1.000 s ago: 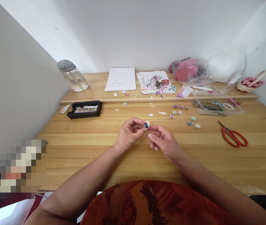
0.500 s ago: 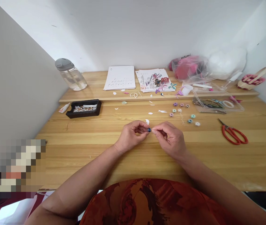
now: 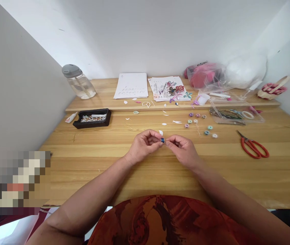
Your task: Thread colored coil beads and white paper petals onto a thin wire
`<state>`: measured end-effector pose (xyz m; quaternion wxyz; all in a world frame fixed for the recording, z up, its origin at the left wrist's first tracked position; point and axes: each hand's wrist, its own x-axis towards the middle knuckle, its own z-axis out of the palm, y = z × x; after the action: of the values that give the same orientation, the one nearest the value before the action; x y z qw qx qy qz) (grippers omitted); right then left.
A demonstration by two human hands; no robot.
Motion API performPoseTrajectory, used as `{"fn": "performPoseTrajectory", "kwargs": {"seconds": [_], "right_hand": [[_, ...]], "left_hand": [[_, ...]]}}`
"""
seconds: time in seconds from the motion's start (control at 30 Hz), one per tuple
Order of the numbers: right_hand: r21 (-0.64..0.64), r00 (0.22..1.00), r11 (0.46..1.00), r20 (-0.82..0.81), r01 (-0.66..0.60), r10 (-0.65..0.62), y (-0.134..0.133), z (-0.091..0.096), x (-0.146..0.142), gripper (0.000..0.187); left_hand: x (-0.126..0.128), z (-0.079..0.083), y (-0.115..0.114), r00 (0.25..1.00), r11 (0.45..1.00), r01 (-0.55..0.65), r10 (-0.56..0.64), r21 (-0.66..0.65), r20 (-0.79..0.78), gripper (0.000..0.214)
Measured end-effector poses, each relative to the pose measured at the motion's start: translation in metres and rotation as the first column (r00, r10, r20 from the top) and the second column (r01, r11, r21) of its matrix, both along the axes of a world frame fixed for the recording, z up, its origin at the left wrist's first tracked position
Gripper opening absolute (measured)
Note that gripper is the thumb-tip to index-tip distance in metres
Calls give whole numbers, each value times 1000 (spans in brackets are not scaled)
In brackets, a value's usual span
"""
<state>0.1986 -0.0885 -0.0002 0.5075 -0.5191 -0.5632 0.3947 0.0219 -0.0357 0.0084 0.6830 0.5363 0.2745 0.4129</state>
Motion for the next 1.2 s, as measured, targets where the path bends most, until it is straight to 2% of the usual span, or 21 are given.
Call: {"fn": "performPoseTrajectory", "kwargs": {"seconds": [0.13,0.23,0.4,0.57,0.7,0.77,0.83,0.9,0.93,1.0,1.07,1.13,1.2], "right_hand": [[50,992,999,123,4,-10,-5,-2,-2,17],[148,958,989,281,9,-51,-9,2,-3,14],[271,904,959,426,-77,-48,-11,9,-4,15],[283,884,954,466,-99,-46,-11,7,-5,15],[227,858,960,513,-166,27,-11,2,-1,11],[252,830,956,557,-151,-16,-10,1,3,4],[315,809,947,573,-68,-132,-9,2,8,22],[334,814,941,532,48,-230,-8,5,11,38],[308,842,946,481,100,-245,-8,7,11,41],[186,936,972,295,141,-193,-8,11,8,41],[22,998,998,35,55,-56,-8,14,2,42],[-113,982,989,-170,-96,76,-8,15,-6,45],[-204,958,963,-260,-178,122,-8,14,-12,45]], "left_hand": [[0,-2,3,999,999,-19,21,-30,48,33],[0,-3,4,998,999,-48,49,-24,27,32],[-1,-6,5,998,994,-55,58,-97,33,36],[0,-7,4,995,986,-68,78,-153,61,37],[0,-5,6,992,980,-87,102,-180,75,36],[-1,-4,7,988,975,-107,126,-195,88,37],[-1,-3,8,984,972,-124,146,-197,99,36],[-1,-3,8,983,974,-133,154,-182,104,35],[-1,-3,8,983,976,-135,154,-170,102,35],[-1,-4,7,984,980,-138,152,-141,91,35],[-1,-4,6,987,985,-135,143,-109,70,35],[-1,-4,5,991,990,-119,123,-80,51,36],[-1,-4,5,994,993,-102,104,-58,34,36]]}}
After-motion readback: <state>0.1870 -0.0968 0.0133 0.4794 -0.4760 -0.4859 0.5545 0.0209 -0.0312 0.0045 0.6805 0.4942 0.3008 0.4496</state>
